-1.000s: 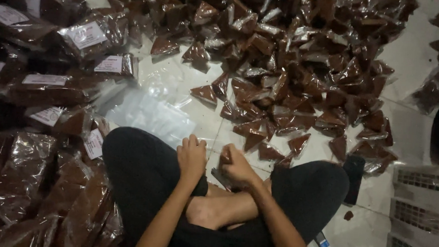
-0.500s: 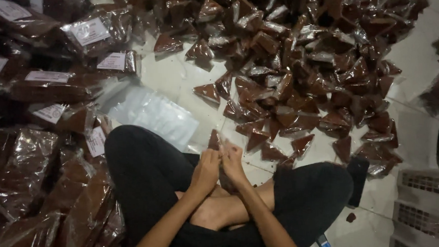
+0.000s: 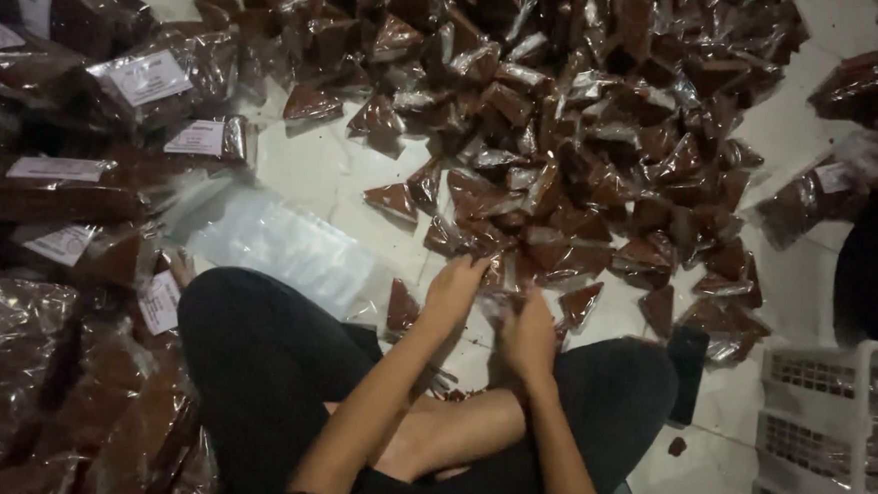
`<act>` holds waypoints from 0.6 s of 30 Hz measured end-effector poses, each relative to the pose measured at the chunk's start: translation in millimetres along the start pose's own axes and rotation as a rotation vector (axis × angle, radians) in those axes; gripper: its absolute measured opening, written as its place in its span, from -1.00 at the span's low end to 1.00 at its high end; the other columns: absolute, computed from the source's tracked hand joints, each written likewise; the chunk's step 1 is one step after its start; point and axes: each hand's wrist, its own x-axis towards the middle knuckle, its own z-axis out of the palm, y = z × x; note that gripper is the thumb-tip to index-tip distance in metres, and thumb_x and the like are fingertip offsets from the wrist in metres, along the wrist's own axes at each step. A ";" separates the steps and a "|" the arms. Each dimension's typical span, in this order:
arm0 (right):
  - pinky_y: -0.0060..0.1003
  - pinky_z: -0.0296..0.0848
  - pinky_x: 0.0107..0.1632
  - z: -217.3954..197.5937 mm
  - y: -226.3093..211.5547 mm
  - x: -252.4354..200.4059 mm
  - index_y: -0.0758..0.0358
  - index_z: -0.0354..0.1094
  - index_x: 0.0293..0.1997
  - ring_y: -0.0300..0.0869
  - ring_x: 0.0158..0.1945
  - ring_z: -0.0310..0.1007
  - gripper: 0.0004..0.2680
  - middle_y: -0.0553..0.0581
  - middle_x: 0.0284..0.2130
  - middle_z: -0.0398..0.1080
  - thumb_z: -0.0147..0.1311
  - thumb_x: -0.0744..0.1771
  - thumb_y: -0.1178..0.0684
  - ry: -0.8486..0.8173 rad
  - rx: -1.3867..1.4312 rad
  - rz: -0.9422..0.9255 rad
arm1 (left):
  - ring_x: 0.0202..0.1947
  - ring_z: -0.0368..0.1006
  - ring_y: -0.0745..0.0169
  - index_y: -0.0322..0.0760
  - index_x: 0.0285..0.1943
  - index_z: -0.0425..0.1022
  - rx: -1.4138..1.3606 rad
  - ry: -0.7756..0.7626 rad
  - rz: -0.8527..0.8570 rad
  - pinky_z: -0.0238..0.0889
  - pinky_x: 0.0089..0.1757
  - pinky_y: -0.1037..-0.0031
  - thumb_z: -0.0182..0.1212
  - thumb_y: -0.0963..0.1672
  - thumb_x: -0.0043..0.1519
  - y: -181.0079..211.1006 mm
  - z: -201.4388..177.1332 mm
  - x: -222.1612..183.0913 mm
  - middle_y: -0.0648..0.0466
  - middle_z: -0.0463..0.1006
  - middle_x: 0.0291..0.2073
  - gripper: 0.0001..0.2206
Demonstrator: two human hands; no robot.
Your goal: Applying labels to small brown bread packages while sitting on the floor.
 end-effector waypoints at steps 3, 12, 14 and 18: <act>0.29 0.21 0.19 13.1 20.1 6.9 0.37 0.15 0.26 0.44 0.15 0.30 -0.63 0.56 0.00 0.35 0.08 0.32 0.12 0.243 0.164 0.079 | -0.15 0.54 -0.22 -0.33 0.17 0.40 -0.407 -0.134 -0.170 0.41 -0.16 0.21 0.12 -0.13 0.30 17.4 -34.7 -19.6 -0.22 0.53 -0.16 -0.71; 0.30 0.15 0.30 -3.1 -91.8 -9.8 0.28 -0.01 0.42 0.46 0.37 0.10 -0.47 0.59 0.32 0.11 -0.17 0.39 -0.31 -0.171 0.831 0.310 | -0.20 0.52 0.03 -0.25 -0.03 0.48 -0.340 0.165 -0.267 0.43 -0.21 0.35 0.37 -0.15 0.18 31.3 -77.0 -72.5 0.07 0.45 -0.23 -0.76; 0.18 0.30 0.13 24.4 -58.4 9.3 0.29 0.23 0.22 0.35 0.05 0.37 -0.60 0.40 -0.09 0.32 0.23 0.30 -0.02 0.116 0.215 -0.264 | -0.12 0.47 -0.20 -0.35 0.00 0.50 -0.041 0.203 -0.259 0.40 -0.24 0.09 0.57 -0.07 -0.10 30.1 -99.4 -75.1 -0.15 0.46 -0.17 -0.49; 0.14 0.43 0.07 38.7 -20.8 12.2 -0.04 0.27 0.22 0.14 0.08 0.37 -0.59 0.10 -0.01 0.34 0.28 0.26 -0.04 -0.073 -0.141 -0.173 | 0.37 -0.07 -0.60 -0.22 0.55 -0.06 -0.239 -0.058 -0.497 -0.05 0.14 -0.34 0.46 -0.03 0.08 -9.1 -63.9 -81.5 -0.43 -0.09 0.41 -0.11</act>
